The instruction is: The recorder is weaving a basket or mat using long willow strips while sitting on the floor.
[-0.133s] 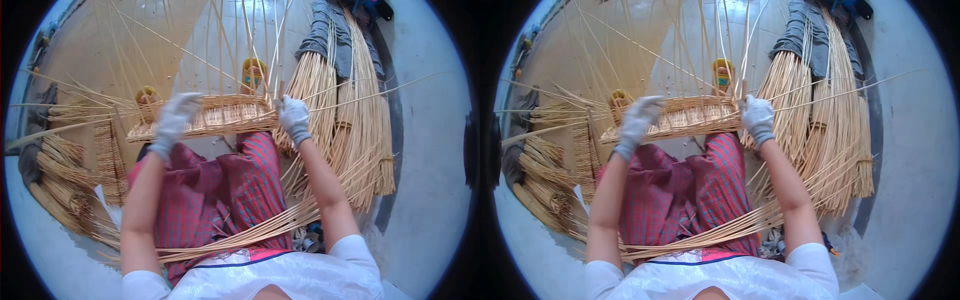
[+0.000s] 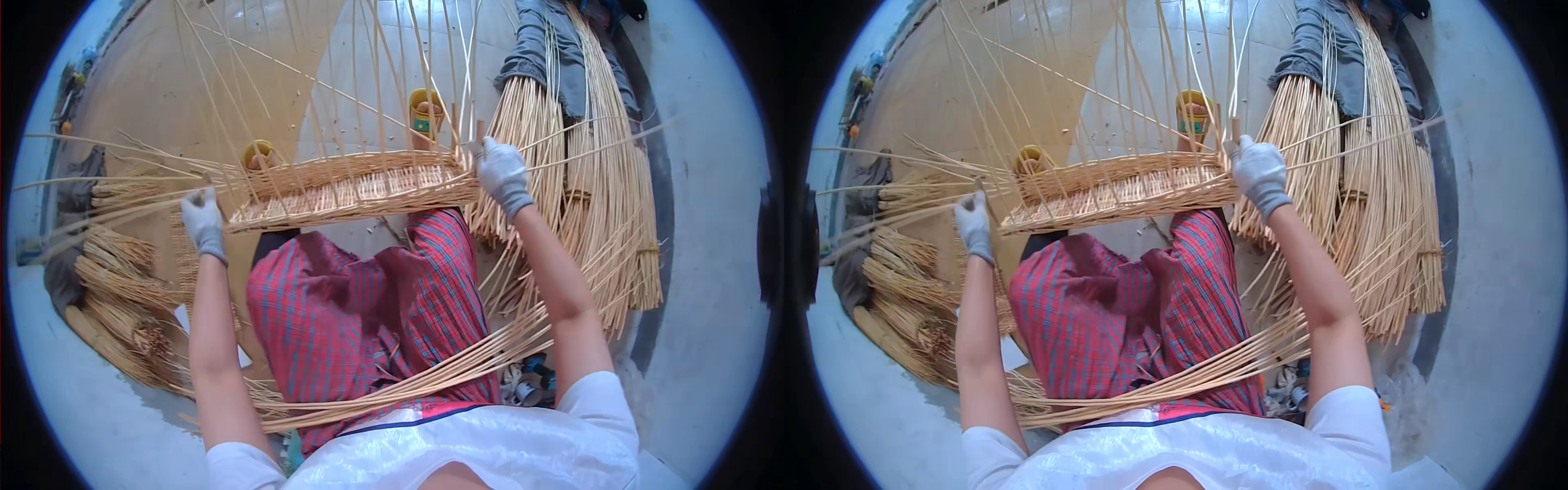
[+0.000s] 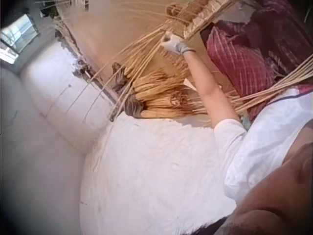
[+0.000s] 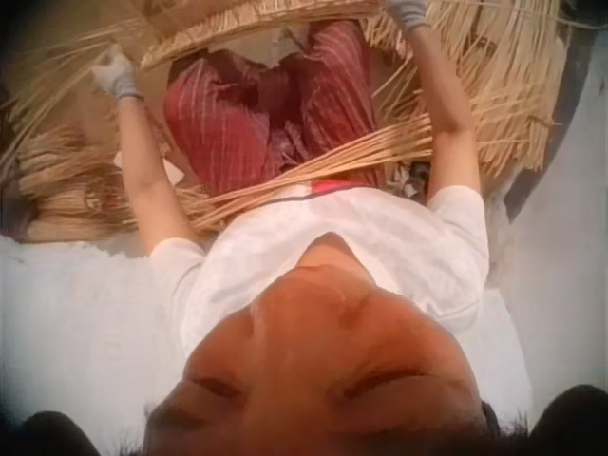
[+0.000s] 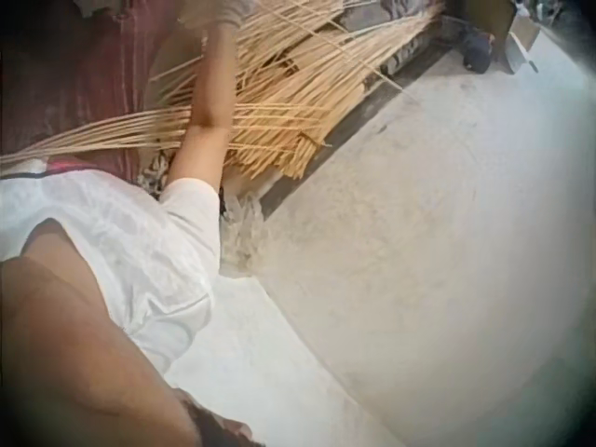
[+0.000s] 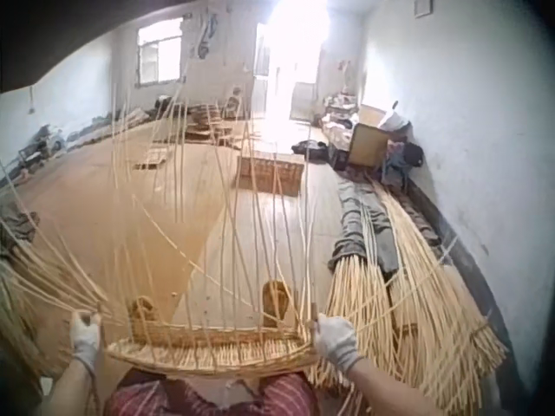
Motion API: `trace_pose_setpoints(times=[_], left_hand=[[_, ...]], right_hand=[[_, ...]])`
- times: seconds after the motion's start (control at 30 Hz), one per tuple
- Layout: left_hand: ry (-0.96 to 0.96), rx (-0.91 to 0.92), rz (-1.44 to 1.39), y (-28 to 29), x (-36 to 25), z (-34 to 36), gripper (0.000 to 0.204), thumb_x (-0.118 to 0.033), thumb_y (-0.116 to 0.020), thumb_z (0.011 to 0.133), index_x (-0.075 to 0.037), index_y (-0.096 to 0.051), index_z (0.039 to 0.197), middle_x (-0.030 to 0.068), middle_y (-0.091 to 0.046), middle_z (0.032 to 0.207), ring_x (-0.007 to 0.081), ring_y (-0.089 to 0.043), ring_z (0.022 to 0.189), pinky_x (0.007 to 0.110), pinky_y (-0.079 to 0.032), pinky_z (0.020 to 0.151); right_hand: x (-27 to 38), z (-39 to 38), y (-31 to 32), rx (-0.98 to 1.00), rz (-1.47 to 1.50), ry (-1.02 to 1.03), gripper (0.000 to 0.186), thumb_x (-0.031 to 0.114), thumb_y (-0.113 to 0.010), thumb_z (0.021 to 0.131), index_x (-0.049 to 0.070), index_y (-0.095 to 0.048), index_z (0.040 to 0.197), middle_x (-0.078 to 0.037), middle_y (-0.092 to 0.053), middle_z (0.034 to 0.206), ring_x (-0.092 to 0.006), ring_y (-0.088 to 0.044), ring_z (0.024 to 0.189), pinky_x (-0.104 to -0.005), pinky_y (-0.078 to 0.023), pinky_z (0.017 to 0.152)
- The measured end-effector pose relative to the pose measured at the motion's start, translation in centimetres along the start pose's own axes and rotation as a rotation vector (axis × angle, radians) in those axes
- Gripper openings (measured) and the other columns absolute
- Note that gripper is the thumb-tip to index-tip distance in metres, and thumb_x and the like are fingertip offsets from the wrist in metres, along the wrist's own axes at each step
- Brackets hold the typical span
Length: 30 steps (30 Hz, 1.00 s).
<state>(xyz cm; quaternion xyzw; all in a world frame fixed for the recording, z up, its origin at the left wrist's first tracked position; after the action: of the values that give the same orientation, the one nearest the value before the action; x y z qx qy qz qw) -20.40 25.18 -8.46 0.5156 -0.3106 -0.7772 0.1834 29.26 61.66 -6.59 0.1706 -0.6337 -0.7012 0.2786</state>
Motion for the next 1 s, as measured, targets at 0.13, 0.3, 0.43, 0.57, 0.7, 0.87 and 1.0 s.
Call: trace_pose_setpoints(times=[0.13,0.3,0.43,0.57,0.7,0.87,1.0], left_hand=[[-0.069,0.130,-0.026,-5.6,9.2,0.5,0.045,-0.032,-0.080,0.099,-0.002,-0.065,0.128,0.0097,-0.070,0.110,0.0207,-0.066,0.101,0.036,-0.053,0.093],[0.371,0.371,-0.441,-7.2,12.3,-3.6,0.022,-0.029,-0.075,0.104,-0.010,-0.072,0.114,-0.0014,-0.067,0.088,0.0104,-0.059,0.078,0.029,-0.048,0.073],[0.419,0.276,-0.578,-6.2,13.3,-6.2,0.017,-0.027,-0.073,0.106,-0.010,-0.071,0.109,-0.0040,-0.062,0.086,0.0088,-0.055,0.075,0.028,-0.046,0.070],[0.357,0.176,-0.355,-6.5,12.0,-6.2,0.023,-0.031,-0.074,0.105,-0.008,-0.070,0.108,-0.0044,-0.061,0.086,0.0100,-0.053,0.076,0.028,-0.045,0.072],[0.334,0.160,-0.654,-2.8,7.6,-3.9,0.017,-0.023,-0.078,0.103,-0.007,-0.072,0.107,-0.0031,-0.065,0.088,0.0070,-0.053,0.077,0.025,-0.044,0.068],[0.202,0.077,-0.629,9.4,2.5,-3.9,0.014,-0.020,-0.076,0.104,-0.007,-0.072,0.105,-0.0031,-0.062,0.084,0.0056,-0.051,0.074,0.025,-0.043,0.065],[0.201,0.115,-0.520,13.4,0.5,-8.4,0.019,-0.024,-0.074,0.105,-0.005,-0.070,0.106,-0.0033,-0.062,0.084,0.0059,-0.050,0.074,0.026,-0.042,0.065]], right_hand=[[-1.9,0.3,1.1,-0.065,0.000,-0.072,0.044,0.049,-0.054,0.109,0.007,-0.068,0.104,-0.018,-0.071,0.072,-0.0402,-0.070,0.067,-0.0532,-0.055,0.066],[-2.8,-2.7,-1.1,-0.287,0.092,-0.105,0.047,0.056,-0.061,0.105,0.011,-0.069,0.095,-0.015,-0.070,0.069,-0.0382,-0.069,0.064,-0.0511,-0.053,0.063],[-2.5,-5.0,-2.4,-0.313,-0.005,-0.332,0.049,0.055,-0.067,0.101,0.014,-0.069,0.075,-0.015,-0.068,0.067,-0.0380,-0.068,0.061,-0.0504,-0.052,0.062],[-0.5,-4.5,0.3,-0.313,0.033,-0.284,0.046,0.051,-0.065,0.102,0.014,-0.073,0.077,-0.016,-0.069,0.070,-0.0381,-0.070,0.068,-0.0503,-0.053,0.063],[0.4,-3.7,5.8,-0.417,0.056,-0.196,0.050,0.051,-0.062,0.105,0.011,-0.073,0.076,-0.019,-0.069,0.070,-0.0410,-0.069,0.066,-0.0523,-0.052,0.062],[-0.4,-8.6,10.2,-0.284,0.155,-0.345,0.058,0.058,-0.053,0.107,0.010,-0.075,0.082,-0.021,-0.072,0.075,-0.0430,-0.071,0.073,-0.0548,-0.053,0.066],[-0.3,-13.6,11.7,-0.243,0.128,-0.366,0.059,0.061,-0.050,0.106,0.014,-0.079,0.088,-0.019,-0.074,0.078,-0.0419,-0.073,0.076,-0.0559,-0.055,0.068]])
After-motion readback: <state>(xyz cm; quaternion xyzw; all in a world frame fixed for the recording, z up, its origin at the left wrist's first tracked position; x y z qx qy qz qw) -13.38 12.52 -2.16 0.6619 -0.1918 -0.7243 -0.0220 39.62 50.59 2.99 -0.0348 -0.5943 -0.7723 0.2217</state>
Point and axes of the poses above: each hand's wrist, its own z-axis towards the middle knuckle, its own y-axis out of the back of the hand, x = y × z, the point moved 4 cm from there along z, towards the middle knuckle
